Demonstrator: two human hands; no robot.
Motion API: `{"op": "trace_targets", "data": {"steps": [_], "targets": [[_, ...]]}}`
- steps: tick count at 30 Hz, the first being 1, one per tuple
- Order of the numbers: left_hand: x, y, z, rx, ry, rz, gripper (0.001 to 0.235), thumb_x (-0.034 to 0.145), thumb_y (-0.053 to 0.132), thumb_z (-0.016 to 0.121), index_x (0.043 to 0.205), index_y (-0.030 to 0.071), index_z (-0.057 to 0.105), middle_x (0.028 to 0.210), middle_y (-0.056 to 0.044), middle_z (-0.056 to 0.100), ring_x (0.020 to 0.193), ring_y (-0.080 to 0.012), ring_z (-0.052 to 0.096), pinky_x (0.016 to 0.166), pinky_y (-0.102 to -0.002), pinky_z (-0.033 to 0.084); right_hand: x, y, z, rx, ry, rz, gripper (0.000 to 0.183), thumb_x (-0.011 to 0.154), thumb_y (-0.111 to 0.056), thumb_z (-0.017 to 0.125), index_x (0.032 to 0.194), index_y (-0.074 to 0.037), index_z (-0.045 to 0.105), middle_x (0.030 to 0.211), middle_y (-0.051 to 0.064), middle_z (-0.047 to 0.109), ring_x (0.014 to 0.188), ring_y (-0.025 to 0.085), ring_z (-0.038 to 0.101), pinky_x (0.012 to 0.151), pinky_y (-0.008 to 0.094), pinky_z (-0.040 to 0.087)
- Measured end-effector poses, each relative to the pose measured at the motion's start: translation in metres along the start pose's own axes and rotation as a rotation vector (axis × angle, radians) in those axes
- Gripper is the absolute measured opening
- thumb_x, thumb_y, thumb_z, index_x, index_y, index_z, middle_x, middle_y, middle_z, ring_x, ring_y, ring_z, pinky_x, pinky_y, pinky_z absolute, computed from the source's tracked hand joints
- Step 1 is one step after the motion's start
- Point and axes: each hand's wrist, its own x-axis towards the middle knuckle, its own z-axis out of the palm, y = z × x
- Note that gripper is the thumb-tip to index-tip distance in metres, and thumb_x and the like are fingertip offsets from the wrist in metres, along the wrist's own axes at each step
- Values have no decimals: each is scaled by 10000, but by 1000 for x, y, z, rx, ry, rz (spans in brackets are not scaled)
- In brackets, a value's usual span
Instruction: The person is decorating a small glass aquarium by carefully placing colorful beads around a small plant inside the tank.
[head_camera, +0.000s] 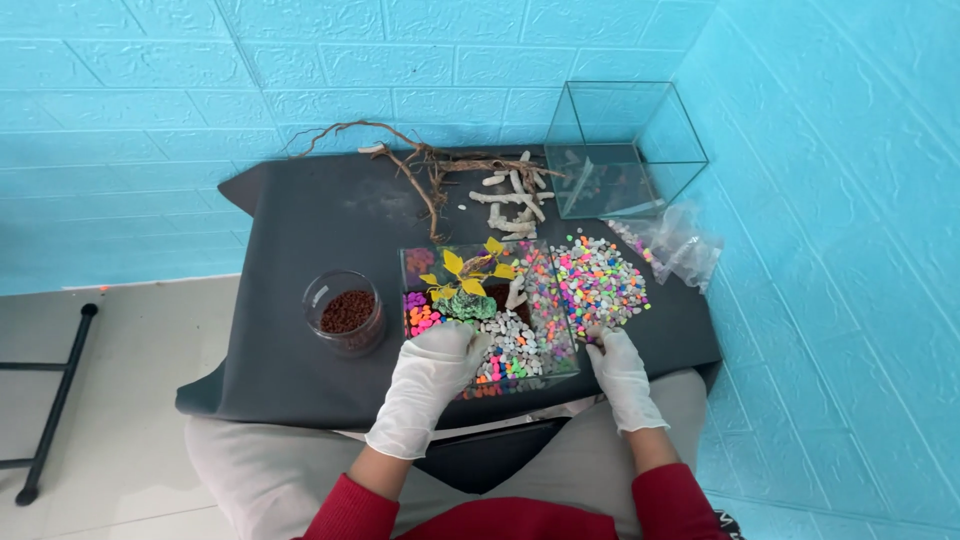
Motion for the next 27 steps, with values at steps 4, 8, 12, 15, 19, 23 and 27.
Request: {"op": "trace_targets", "data": {"steps": [4, 8, 12, 15, 19, 23, 27], "targets": [[-3, 0, 0, -6, 16, 18, 239, 934, 397, 567, 815, 214, 665, 732, -22, 711, 822, -246, 730, 703, -339, 596, -5, 4, 16, -35, 221, -180, 191, 862, -234, 768, 1032, -290, 702, 898, -32, 691, 937, 191, 719, 804, 365, 627], [-4, -7, 8, -35, 40, 37, 227, 931, 372, 577, 821, 198, 672, 723, -45, 706, 808, -272, 729, 690, -356, 594, -5, 10, 28, -34, 365, -306, 184, 820, -242, 813, 911, -253, 653, 845, -31, 670, 893, 195, 704, 773, 342, 597], [-7, 0, -7, -80, 14, 43, 176, 924, 324, 598, 864, 184, 687, 759, -70, 716, 832, -295, 729, 693, -361, 596, -9, 5, 26, 11, 388, -317, 191, 830, -163, 778, 944, -231, 640, 905, -15, 673, 930, 218, 694, 808, 361, 589], [-8, 5, -16, -138, -22, 17, 173, 927, 290, 609, 878, 156, 708, 753, -82, 722, 807, -315, 730, 685, -361, 594, -23, -22, -7, 107, 461, -317, 146, 879, -100, 762, 989, -156, 684, 895, 49, 662, 875, 255, 695, 737, 381, 593], [-3, 4, -9, -182, -52, 37, 132, 910, 249, 643, 920, 147, 726, 786, -84, 733, 825, -313, 732, 703, -362, 596, -53, -84, -71, 309, 473, -311, 153, 916, -78, 773, 1042, -156, 736, 922, 35, 657, 868, 217, 691, 742, 314, 587], [8, 26, -3, -694, -87, -59, 183, 908, 282, 703, 1052, 178, 747, 889, -76, 750, 882, -238, 733, 744, -354, 599, -91, -161, -125, 481, 455, -401, 174, 877, -142, 830, 1036, -184, 773, 967, -3, 693, 920, 199, 706, 774, 292, 605], [16, 55, -6, -1143, -244, -283, 186, 875, 330, 758, 1034, 237, 780, 822, 1, 753, 781, -94, 713, 700, -237, 596, -107, -196, -126, 619, 351, -503, 175, 809, -51, 848, 940, -138, 771, 931, 29, 745, 832, 219, 745, 734, 307, 615]]}}
